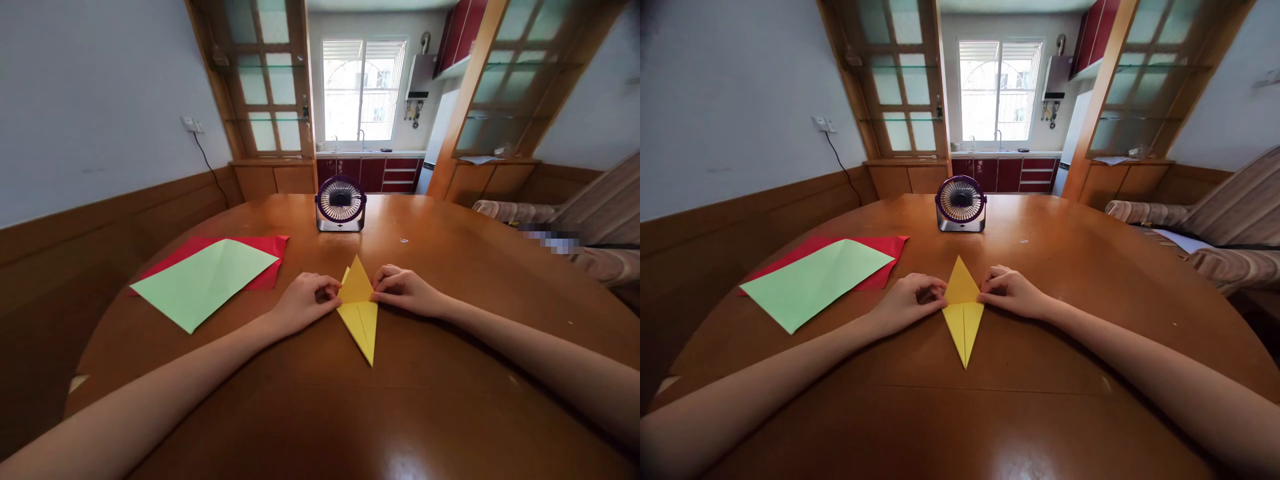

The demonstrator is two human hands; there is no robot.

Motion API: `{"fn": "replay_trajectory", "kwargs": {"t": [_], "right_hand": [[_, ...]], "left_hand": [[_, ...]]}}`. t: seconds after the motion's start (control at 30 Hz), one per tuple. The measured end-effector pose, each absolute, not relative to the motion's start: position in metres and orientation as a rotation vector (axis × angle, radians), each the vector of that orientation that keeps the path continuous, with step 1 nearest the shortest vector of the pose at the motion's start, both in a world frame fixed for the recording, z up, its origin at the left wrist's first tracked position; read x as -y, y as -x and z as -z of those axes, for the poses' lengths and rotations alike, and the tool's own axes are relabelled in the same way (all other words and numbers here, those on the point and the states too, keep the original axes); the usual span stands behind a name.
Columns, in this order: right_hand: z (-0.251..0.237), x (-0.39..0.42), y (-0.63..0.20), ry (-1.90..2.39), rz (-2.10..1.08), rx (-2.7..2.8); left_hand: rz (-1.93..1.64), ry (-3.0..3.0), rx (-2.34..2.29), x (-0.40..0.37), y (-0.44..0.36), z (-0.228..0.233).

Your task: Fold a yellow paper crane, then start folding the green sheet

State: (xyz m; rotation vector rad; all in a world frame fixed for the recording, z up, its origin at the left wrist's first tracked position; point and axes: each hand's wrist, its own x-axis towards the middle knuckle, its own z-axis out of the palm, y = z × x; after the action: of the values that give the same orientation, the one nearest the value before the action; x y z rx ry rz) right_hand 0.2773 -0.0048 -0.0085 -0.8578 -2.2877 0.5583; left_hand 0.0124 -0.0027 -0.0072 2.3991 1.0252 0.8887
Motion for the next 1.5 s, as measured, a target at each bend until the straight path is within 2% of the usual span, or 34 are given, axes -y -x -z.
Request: {"fn": "replay_trajectory", "kwargs": {"t": [0.27,0.53,0.73,0.97,1.5], "right_hand": [[0.01,0.011,-0.269,1.02,-0.475,2.232],[0.01,0.018,-0.264,1.03,-0.124,2.299],[0.013,0.021,-0.261,0.795,0.1,2.454],[0.015,0.02,-0.261,0.807,0.171,2.47],[0.015,0.021,-0.262,0.779,0.227,2.467]], "left_hand": [[-0.906,-2.152,-1.16,0.008,-0.018,0.011],[-0.908,-2.566,-1.263,0.013,-0.021,0.013],[-0.574,-2.961,-0.936,0.016,-0.024,0.016],[-0.27,-2.853,-0.922,0.017,-0.023,0.014],[-0.24,-2.876,-0.823,0.017,-0.021,0.013]]}}
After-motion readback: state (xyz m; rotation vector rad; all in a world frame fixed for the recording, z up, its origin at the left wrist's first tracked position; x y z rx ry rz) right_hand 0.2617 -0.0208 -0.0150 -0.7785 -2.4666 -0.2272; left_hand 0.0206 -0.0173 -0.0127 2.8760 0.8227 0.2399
